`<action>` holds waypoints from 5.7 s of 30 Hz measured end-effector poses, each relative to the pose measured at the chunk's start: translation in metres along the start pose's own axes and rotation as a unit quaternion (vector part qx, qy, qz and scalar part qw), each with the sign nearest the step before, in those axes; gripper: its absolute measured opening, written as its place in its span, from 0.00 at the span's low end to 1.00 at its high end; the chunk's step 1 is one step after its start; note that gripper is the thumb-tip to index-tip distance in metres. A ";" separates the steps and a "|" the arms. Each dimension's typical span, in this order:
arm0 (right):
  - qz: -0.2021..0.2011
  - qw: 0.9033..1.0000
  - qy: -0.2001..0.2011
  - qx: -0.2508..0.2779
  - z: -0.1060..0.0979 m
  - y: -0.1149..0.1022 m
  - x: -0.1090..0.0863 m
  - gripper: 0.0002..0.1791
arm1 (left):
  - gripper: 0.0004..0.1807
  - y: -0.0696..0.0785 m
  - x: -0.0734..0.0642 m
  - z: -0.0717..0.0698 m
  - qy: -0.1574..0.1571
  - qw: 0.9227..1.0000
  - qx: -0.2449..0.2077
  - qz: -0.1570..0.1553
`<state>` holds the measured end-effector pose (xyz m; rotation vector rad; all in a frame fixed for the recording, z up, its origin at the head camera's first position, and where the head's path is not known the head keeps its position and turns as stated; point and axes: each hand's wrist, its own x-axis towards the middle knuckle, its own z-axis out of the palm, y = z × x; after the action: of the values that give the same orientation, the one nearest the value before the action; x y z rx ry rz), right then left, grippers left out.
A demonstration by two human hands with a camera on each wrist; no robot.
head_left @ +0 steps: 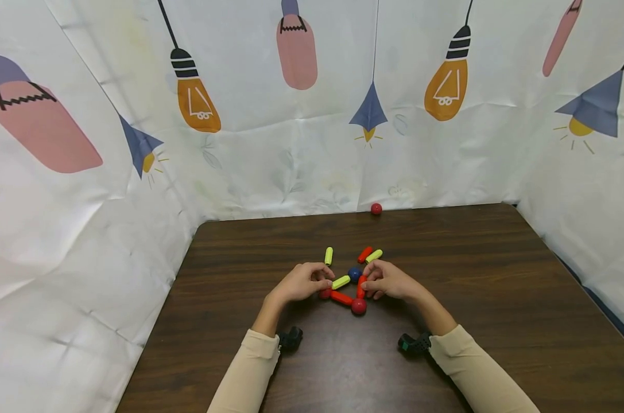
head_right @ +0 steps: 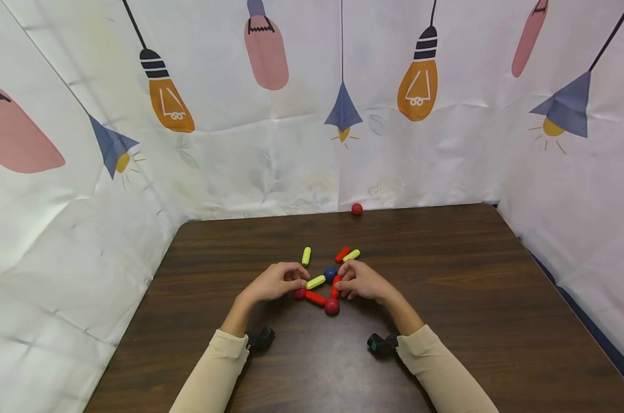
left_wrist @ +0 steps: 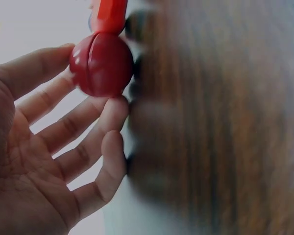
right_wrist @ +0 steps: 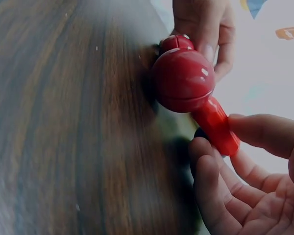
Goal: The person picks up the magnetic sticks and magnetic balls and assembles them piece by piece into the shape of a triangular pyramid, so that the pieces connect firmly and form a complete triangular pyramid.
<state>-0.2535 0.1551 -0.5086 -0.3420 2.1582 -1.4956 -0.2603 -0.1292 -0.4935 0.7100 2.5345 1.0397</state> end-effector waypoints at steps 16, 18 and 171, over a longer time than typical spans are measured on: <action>0.001 1.000 -0.019 -0.017 0.013 -0.006 0.003 0.14 | 0.24 0.009 0.007 0.011 0.002 1.000 -0.007 0.005; 0.001 1.000 -0.022 -0.017 0.014 -0.006 0.003 0.13 | 0.24 0.009 0.007 0.011 0.004 1.000 -0.010 0.005; -0.148 0.965 0.114 -0.182 -0.041 0.004 0.006 0.11 | 0.14 -0.004 -0.007 -0.009 0.017 0.999 0.016 -0.031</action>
<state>-0.2800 0.1872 -0.5023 -0.6733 2.6690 -1.3343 -0.2599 -0.1401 -0.4893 0.6241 2.5903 1.0014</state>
